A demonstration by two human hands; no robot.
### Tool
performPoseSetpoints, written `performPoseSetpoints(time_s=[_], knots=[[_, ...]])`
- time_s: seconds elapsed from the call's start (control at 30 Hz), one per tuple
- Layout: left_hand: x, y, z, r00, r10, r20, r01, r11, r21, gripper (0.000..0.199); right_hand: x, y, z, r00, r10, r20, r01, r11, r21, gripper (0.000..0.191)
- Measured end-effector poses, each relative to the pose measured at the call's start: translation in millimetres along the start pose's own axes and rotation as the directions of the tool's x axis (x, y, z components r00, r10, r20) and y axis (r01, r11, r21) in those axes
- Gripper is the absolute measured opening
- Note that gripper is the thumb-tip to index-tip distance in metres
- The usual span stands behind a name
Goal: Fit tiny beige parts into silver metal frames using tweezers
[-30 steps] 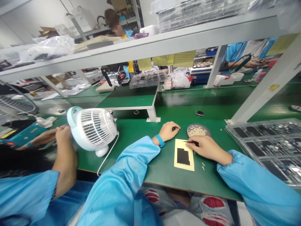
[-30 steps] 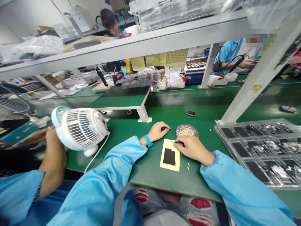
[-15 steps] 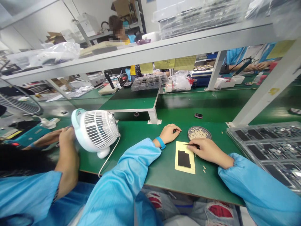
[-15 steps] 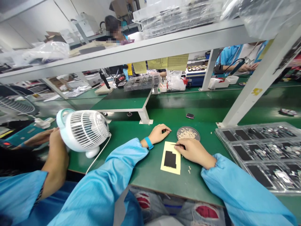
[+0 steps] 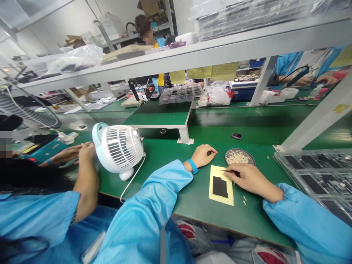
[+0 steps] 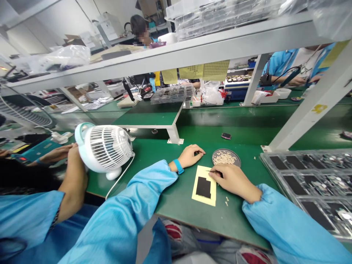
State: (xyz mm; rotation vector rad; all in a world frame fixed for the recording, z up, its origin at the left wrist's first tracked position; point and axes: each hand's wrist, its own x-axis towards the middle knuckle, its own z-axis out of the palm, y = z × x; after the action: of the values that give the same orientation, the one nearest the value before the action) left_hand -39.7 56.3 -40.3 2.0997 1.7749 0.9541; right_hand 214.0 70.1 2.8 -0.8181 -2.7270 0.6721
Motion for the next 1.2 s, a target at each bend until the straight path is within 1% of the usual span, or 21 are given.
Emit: performPoseSetpoints(time_s=[0.33, 0.6, 0.83, 0.93, 1.1, 1.13, 1.2], knots=[[0, 1, 0.4, 1.000, -0.014, -0.012, 0.014, 1.000, 0.002, 0.018, 1, -1, 0, 1.000, -0.010, -0.021, 0.010, 1.000, -0.004, 0.031], [1, 0, -0.7, 1.000, -0.024, 0.001, 0.024, 1.000, 0.012, 0.018, 1, -1, -1, 0.999, -0.027, -0.031, 0.026, 1.000, -0.007, 0.029], [1, 4, -3.9, 0.999, -0.039, 0.006, 0.039, 0.999, 0.007, 0.019, -2, -8, 0, 0.997, -0.023, -0.075, 0.021, 0.999, -0.029, 0.026], [1, 8, -6.4, 0.998, -0.058, 0.005, 0.058, 0.998, 0.019, 0.021, -2, -13, -2, 0.996, 0.013, -0.093, -0.015, 1.000, -0.021, 0.026], [6, 18, -8.1, 0.991, -0.131, -0.002, 0.130, 0.989, 0.076, 0.021, -3, -20, -3, 0.974, 0.174, -0.142, -0.167, 0.984, 0.058, 0.026], [9, 20, -7.3, 0.988, -0.152, -0.001, 0.152, 0.984, 0.088, 0.019, -3, -20, -2, 0.970, 0.186, -0.157, -0.175, 0.981, 0.083, 0.025], [21, 22, -3.8, 0.979, -0.202, 0.004, 0.200, 0.974, 0.107, 0.010, -3, -20, -1, 0.962, 0.174, -0.210, -0.143, 0.977, 0.156, 0.023]])
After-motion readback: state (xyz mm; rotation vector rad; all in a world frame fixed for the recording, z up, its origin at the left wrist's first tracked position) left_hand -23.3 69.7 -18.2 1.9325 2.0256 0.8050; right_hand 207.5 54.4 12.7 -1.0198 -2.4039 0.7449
